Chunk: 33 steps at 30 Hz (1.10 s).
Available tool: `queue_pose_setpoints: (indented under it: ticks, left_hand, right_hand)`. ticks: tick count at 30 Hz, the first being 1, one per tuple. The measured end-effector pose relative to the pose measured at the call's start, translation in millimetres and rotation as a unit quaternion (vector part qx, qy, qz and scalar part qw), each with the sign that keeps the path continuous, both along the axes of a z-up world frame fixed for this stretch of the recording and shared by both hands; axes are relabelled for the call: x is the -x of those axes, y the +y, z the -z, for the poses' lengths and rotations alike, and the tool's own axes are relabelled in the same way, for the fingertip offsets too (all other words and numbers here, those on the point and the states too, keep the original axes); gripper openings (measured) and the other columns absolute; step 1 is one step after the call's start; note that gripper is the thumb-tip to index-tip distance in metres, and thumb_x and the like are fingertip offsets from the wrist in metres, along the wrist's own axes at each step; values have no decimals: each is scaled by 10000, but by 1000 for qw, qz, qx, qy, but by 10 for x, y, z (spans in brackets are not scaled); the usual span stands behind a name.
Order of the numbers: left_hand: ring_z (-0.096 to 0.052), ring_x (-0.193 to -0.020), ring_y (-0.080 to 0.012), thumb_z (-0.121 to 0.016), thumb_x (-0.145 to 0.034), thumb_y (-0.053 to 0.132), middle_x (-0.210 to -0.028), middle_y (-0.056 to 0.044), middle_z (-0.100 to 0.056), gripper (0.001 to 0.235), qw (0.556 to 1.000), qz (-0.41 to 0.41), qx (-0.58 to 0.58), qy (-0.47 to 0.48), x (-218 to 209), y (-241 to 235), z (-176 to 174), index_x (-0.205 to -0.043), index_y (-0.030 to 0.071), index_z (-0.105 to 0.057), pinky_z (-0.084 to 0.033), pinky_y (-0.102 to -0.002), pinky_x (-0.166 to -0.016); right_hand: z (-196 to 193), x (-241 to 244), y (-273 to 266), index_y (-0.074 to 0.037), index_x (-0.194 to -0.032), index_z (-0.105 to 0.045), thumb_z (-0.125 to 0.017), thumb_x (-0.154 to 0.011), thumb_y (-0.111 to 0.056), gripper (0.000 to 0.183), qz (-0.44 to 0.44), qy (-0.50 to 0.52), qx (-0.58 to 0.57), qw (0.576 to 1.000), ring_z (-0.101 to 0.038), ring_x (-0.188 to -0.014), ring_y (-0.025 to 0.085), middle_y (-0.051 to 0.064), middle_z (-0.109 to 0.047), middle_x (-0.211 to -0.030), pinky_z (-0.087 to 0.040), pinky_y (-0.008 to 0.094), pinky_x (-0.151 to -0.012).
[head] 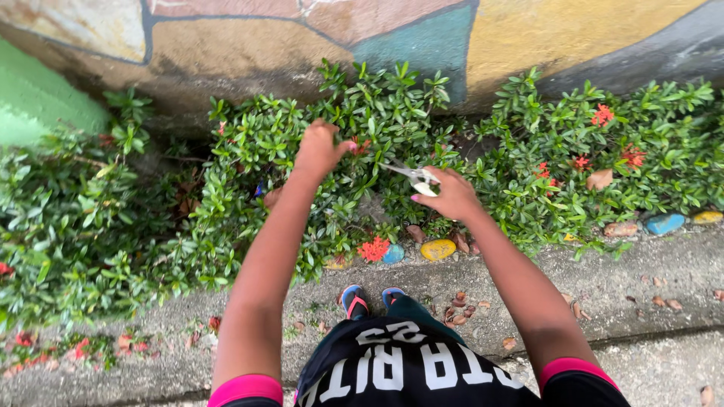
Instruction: The person uses pruning shears to trim a flowering shrub along a curb. They repeatedly reach into the foliage, cut small branches, and drop the cuttings onto the ground.
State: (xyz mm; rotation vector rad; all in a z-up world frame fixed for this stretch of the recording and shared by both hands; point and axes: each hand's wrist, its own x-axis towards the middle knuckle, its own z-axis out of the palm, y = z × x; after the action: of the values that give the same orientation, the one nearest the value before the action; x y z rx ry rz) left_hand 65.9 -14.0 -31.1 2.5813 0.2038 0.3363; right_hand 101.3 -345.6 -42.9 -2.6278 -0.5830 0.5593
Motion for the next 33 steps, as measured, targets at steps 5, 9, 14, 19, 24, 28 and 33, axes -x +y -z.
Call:
queue_pose_setpoints:
  ticks: [5, 9, 14, 19, 24, 28, 33]
  left_hand:
    - [-551, -1242, -384, -863, -823, 527, -1219, -283, -605, 646, 966, 8, -37, 255, -475, -219, 462, -1062, -39, -661, -508, -434, -986]
    - [-643, -1114, -358, -776, -883, 249, -1130, -225, -677, 167, 978, 49, -26, 200, -476, -210, 751, -943, 94, -767, -556, -443, -917]
    - [-717, -913, -342, -707, -859, 72, -999, -164, -726, 77, 989, 115, -2, 93, -334, -119, 435, -868, 82, -783, -575, -439, -872]
    - [-704, -831, -367, -726, -902, 78, -944, -184, -721, 58, 989, 145, 21, -16, -202, -125, 71, -873, 44, -764, -568, -465, -809]
    - [-732, -805, -307, -705, -872, 6, -975, -181, -721, 80, 990, 64, 93, -89, -359, 32, -54, -888, 60, -761, -619, -388, -754]
    - [-698, -807, -367, -778, -865, 3, -995, -216, -691, 160, 987, -6, 78, -140, -462, 145, -69, -1024, 20, -766, -575, -447, -736]
    - [-676, -912, -412, -884, -764, 64, -1096, -248, -652, 402, 981, -105, 53, -155, -746, 338, 133, -1118, -40, -727, -568, -457, -808]
  right_hand:
    - [-4, -69, 321, -341, -1491, -514, -801, -704, -660, 897, -17, 12, 51, 998, -533, -1335, 352, 119, -558, -1461, -417, 542, -1096]
    - [-24, -99, 586, -344, -1504, -484, -788, -725, -647, 889, -23, 54, 44, 997, -508, -1358, 341, 83, -523, -1507, -390, 569, -1098]
    - [-74, 36, 808, -292, -1451, -539, -747, -788, -582, 753, -20, 56, 2, 998, -664, -1143, 311, 78, -710, -1268, -504, 492, -1005]
    - [-45, 249, 659, -230, -1302, -700, -710, -860, -503, 519, -90, -92, -5, 992, -753, -860, 284, 98, -782, -1050, -598, 437, -814]
    - [-175, 71, -26, -151, -1388, -613, -742, -785, -614, 771, -52, -146, 4, 988, -717, -865, 257, 103, -734, -1058, -583, 419, -735]
    - [-334, -530, -598, -156, -1447, -569, -771, -778, -649, 855, 19, -129, 86, 988, -638, -1052, 317, 144, -658, -1126, -520, 478, -916]
    - [-475, -1268, -677, -187, -1446, -584, -819, -717, -550, 848, -7, -211, 51, 976, -521, -1225, 371, 156, -600, -1272, -371, 506, -1047]
